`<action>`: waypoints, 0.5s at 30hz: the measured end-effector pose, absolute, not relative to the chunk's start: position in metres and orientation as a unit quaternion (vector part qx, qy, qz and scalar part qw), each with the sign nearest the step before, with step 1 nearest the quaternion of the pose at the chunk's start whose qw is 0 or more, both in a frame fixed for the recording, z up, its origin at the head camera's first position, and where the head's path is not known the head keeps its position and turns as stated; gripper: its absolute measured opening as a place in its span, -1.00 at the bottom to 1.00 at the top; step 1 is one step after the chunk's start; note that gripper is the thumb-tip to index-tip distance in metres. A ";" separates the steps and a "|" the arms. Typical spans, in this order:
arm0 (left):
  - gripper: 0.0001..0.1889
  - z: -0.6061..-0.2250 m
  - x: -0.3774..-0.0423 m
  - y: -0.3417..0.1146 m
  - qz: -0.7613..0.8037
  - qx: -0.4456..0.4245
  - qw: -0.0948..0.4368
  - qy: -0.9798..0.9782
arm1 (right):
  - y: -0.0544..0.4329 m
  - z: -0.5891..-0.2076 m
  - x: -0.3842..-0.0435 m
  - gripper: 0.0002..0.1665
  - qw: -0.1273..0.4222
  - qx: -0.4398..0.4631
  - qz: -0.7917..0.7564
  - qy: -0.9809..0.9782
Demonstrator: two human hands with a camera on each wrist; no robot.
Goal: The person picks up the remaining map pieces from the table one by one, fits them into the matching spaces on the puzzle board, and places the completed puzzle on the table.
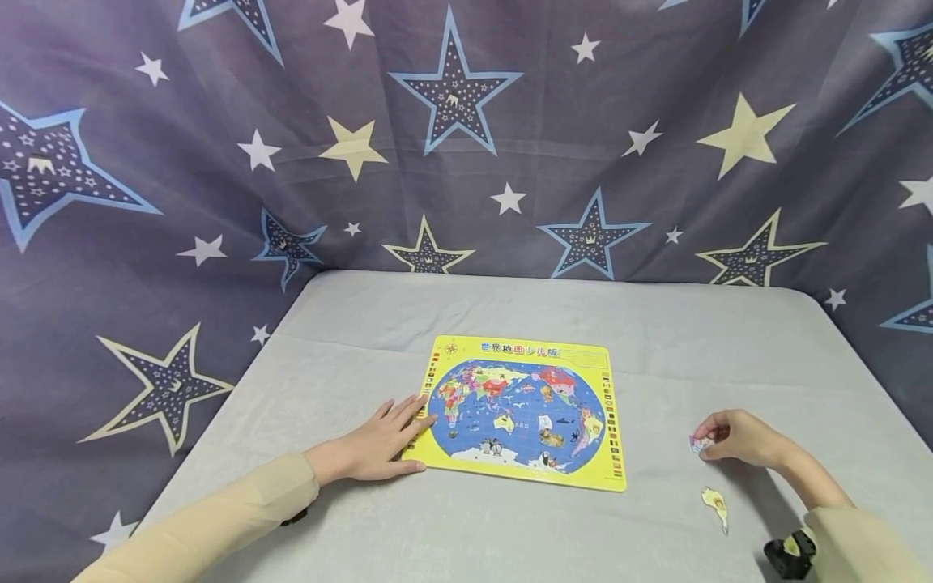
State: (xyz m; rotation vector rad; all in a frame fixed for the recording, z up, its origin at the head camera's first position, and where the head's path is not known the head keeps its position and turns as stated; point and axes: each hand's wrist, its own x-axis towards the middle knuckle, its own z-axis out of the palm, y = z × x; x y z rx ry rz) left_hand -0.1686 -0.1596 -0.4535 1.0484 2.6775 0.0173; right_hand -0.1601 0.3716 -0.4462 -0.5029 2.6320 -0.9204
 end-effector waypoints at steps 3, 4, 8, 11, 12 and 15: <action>-0.21 -0.453 -0.169 -0.160 0.007 0.362 0.131 0.923 | 0.370 -0.446 -0.160 -0.72 0.158 -0.163 -0.320 0.920; -0.21 -0.453 -0.168 -0.160 0.007 0.363 0.131 0.923 | 0.369 -0.446 -0.160 -0.73 0.154 -0.160 -0.320 0.921; -0.21 -0.453 -0.168 -0.160 0.008 0.361 0.134 0.923 | 0.367 -0.449 -0.159 -0.76 0.139 -0.152 -0.318 0.926; -0.21 -0.453 -0.168 -0.160 0.007 0.360 0.135 0.923 | 0.365 -0.451 -0.158 -0.77 0.133 -0.149 -0.318 0.927; -0.21 -0.453 -0.168 -0.160 0.006 0.359 0.134 0.923 | 0.365 -0.451 -0.158 -0.77 0.131 -0.148 -0.320 0.926; -0.21 -0.453 -0.168 -0.160 0.004 0.360 0.134 0.923 | 0.364 -0.450 -0.157 -0.79 0.127 -0.155 -0.331 0.922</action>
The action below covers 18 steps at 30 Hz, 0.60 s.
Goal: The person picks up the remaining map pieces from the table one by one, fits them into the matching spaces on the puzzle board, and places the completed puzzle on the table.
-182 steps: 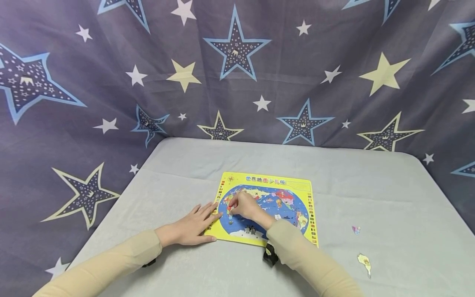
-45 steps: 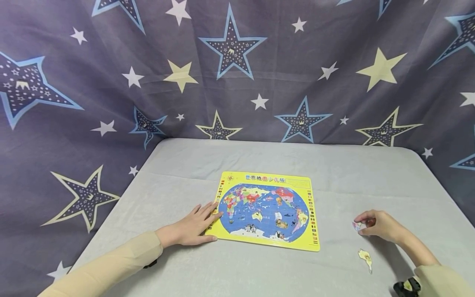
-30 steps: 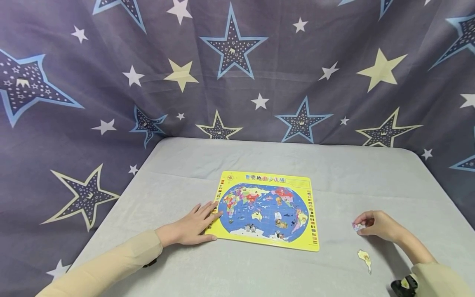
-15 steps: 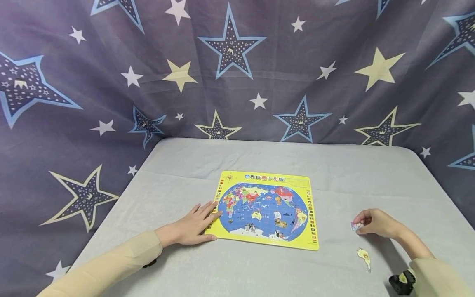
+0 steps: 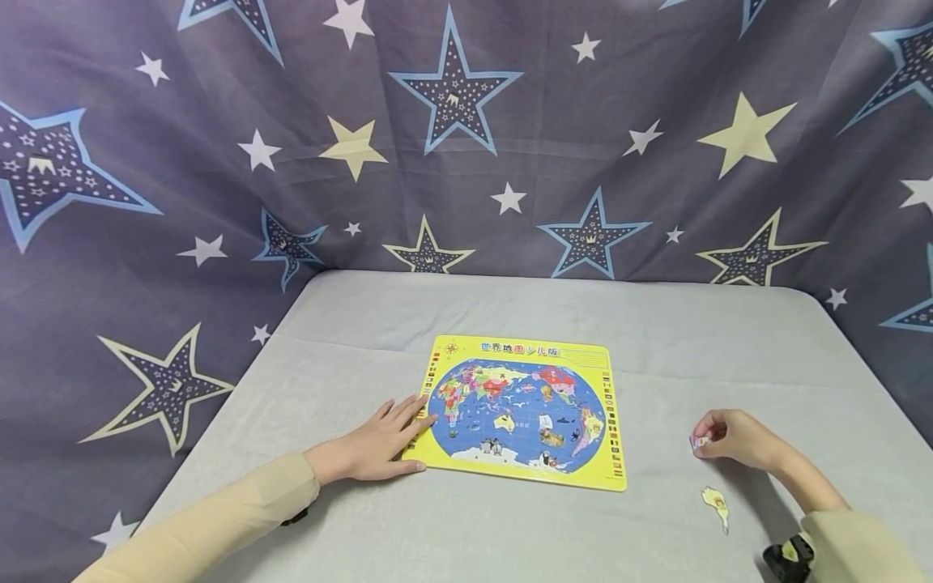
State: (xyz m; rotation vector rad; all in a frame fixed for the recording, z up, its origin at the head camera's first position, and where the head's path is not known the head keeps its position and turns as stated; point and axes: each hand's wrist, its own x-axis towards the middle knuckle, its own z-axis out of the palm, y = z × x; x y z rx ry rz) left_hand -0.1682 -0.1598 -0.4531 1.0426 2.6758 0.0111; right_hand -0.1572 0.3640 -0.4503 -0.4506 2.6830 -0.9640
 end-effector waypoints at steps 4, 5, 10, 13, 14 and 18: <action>-0.21 -0.453 -0.168 -0.160 0.005 0.360 0.136 0.923 | 0.363 -0.449 -0.158 -0.83 0.135 -0.173 -0.355 0.908; -0.21 -0.452 -0.168 -0.160 0.006 0.360 0.136 0.923 | 0.363 -0.449 -0.159 -0.85 0.140 -0.177 -0.364 0.904; -0.21 -0.452 -0.168 -0.160 0.007 0.358 0.139 0.923 | 0.362 -0.448 -0.162 -0.90 0.153 -0.194 -0.387 0.888; -0.21 -0.453 -0.168 -0.160 0.009 0.357 0.138 0.924 | 0.360 -0.447 -0.162 -0.89 0.153 -0.194 -0.386 0.889; -0.21 -0.453 -0.168 -0.160 0.009 0.357 0.138 0.924 | 0.359 -0.447 -0.162 -0.89 0.152 -0.191 -0.385 0.890; -0.21 -0.454 -0.169 -0.160 0.009 0.356 0.137 0.924 | 0.356 -0.444 -0.163 -0.88 0.147 -0.184 -0.376 0.896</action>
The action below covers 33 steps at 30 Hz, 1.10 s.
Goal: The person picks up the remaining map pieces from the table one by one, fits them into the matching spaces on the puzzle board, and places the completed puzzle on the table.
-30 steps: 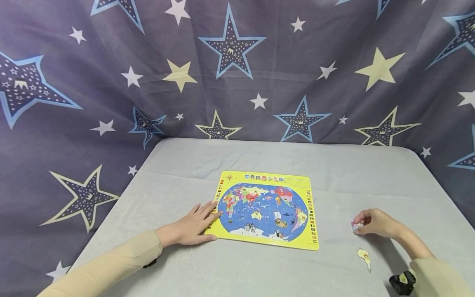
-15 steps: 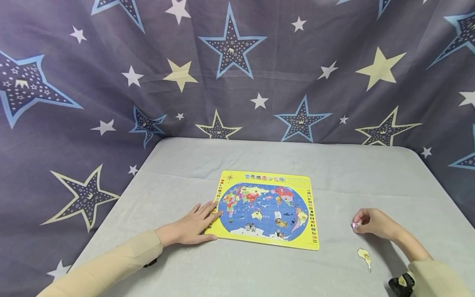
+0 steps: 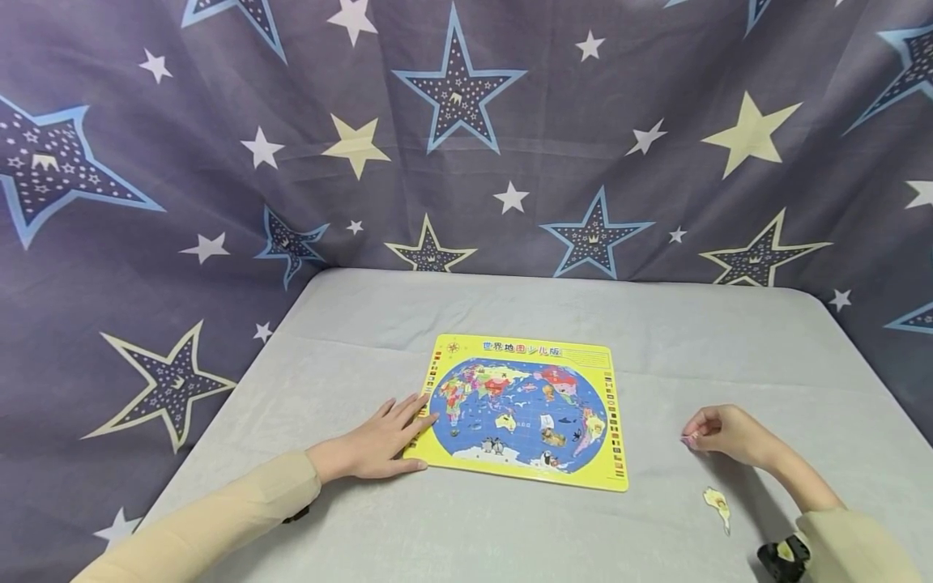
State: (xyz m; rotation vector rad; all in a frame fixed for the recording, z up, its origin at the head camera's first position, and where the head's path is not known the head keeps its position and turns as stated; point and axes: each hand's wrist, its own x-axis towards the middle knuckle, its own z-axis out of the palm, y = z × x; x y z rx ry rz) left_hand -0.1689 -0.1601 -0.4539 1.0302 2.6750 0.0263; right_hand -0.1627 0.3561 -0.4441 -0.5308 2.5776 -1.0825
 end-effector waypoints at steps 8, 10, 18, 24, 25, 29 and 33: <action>-0.20 -0.453 -0.169 -0.159 0.008 0.354 0.141 0.925 | 0.350 -0.438 -0.163 -0.83 0.148 -0.181 -0.379 0.895; -0.21 -0.453 -0.169 -0.159 0.010 0.354 0.140 0.925 | 0.349 -0.437 -0.164 -0.83 0.141 -0.181 -0.377 0.897; -0.21 -0.452 -0.168 -0.160 0.007 0.355 0.140 0.924 | 0.331 -0.428 -0.169 -0.76 0.135 -0.150 -0.370 0.907; -0.21 -0.453 -0.169 -0.159 0.007 0.354 0.140 0.925 | 0.311 -0.425 -0.176 -0.76 0.134 -0.151 -0.385 0.901; -0.21 -0.453 -0.169 -0.159 0.006 0.354 0.140 0.925 | 0.308 -0.424 -0.178 -0.75 0.133 -0.152 -0.386 0.900; -0.21 -0.453 -0.169 -0.160 0.006 0.355 0.137 0.925 | 0.295 -0.423 -0.183 -0.75 0.133 -0.152 -0.389 0.899; -0.20 -0.454 -0.169 -0.160 0.006 0.359 0.133 0.924 | 0.282 -0.423 -0.188 -0.75 0.147 -0.146 -0.411 0.888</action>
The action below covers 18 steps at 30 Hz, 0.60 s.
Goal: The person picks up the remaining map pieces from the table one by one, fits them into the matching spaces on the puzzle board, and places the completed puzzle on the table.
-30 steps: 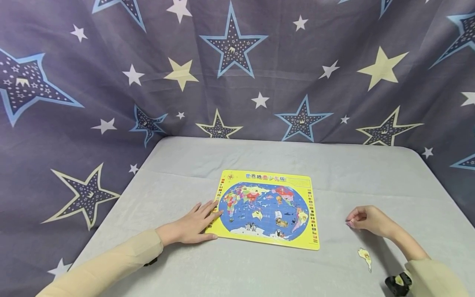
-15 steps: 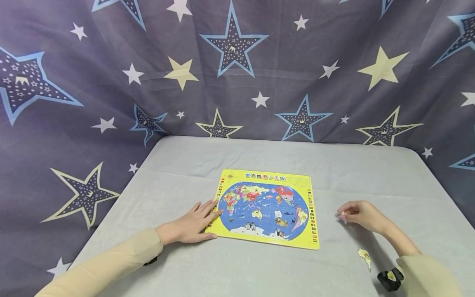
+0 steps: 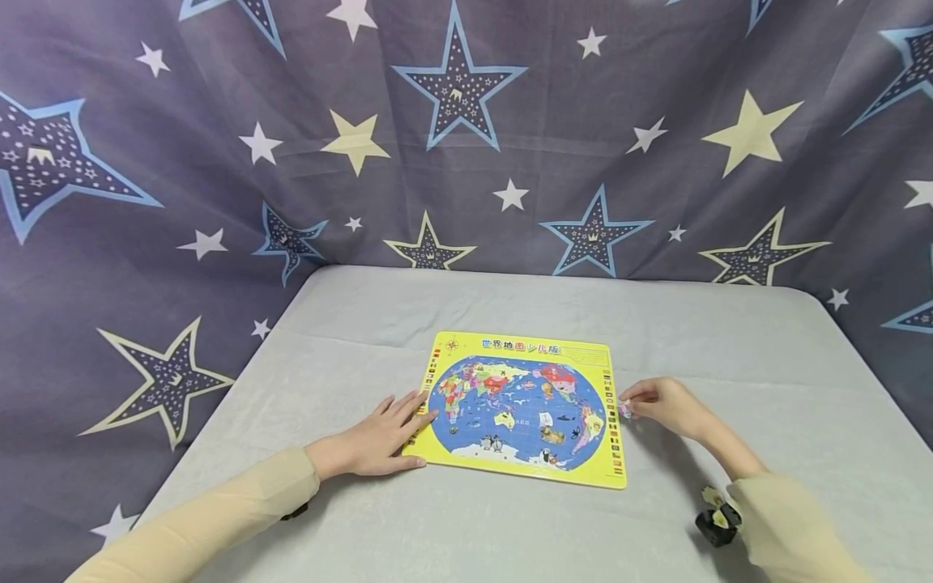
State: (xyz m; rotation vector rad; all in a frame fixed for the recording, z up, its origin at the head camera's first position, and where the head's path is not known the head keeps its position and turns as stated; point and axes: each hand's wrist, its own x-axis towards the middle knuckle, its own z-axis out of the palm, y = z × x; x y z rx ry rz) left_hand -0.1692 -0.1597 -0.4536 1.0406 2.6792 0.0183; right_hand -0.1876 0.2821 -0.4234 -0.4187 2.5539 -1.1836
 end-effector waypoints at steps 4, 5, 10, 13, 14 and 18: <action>-0.20 -0.454 -0.170 -0.160 0.005 0.363 0.130 0.923 | 0.269 -0.422 -0.192 -0.75 0.162 -0.146 -0.444 0.869; -0.20 -0.454 -0.170 -0.160 0.006 0.364 0.129 0.922 | 0.265 -0.422 -0.193 -0.75 0.164 -0.148 -0.451 0.865; -0.20 -0.454 -0.169 -0.161 0.010 0.366 0.128 0.922 | 0.250 -0.422 -0.198 -0.77 0.165 -0.157 -0.457 0.860; -0.21 -0.454 -0.169 -0.160 0.010 0.366 0.129 0.922 | 0.241 -0.422 -0.201 -0.79 0.167 -0.157 -0.451 0.863; -0.21 -0.454 -0.169 -0.160 0.008 0.366 0.129 0.922 | 0.237 -0.421 -0.201 -0.78 0.169 -0.159 -0.449 0.863; -0.21 -0.454 -0.169 -0.160 0.005 0.365 0.129 0.922 | 0.224 -0.418 -0.203 -0.79 0.171 -0.169 -0.450 0.860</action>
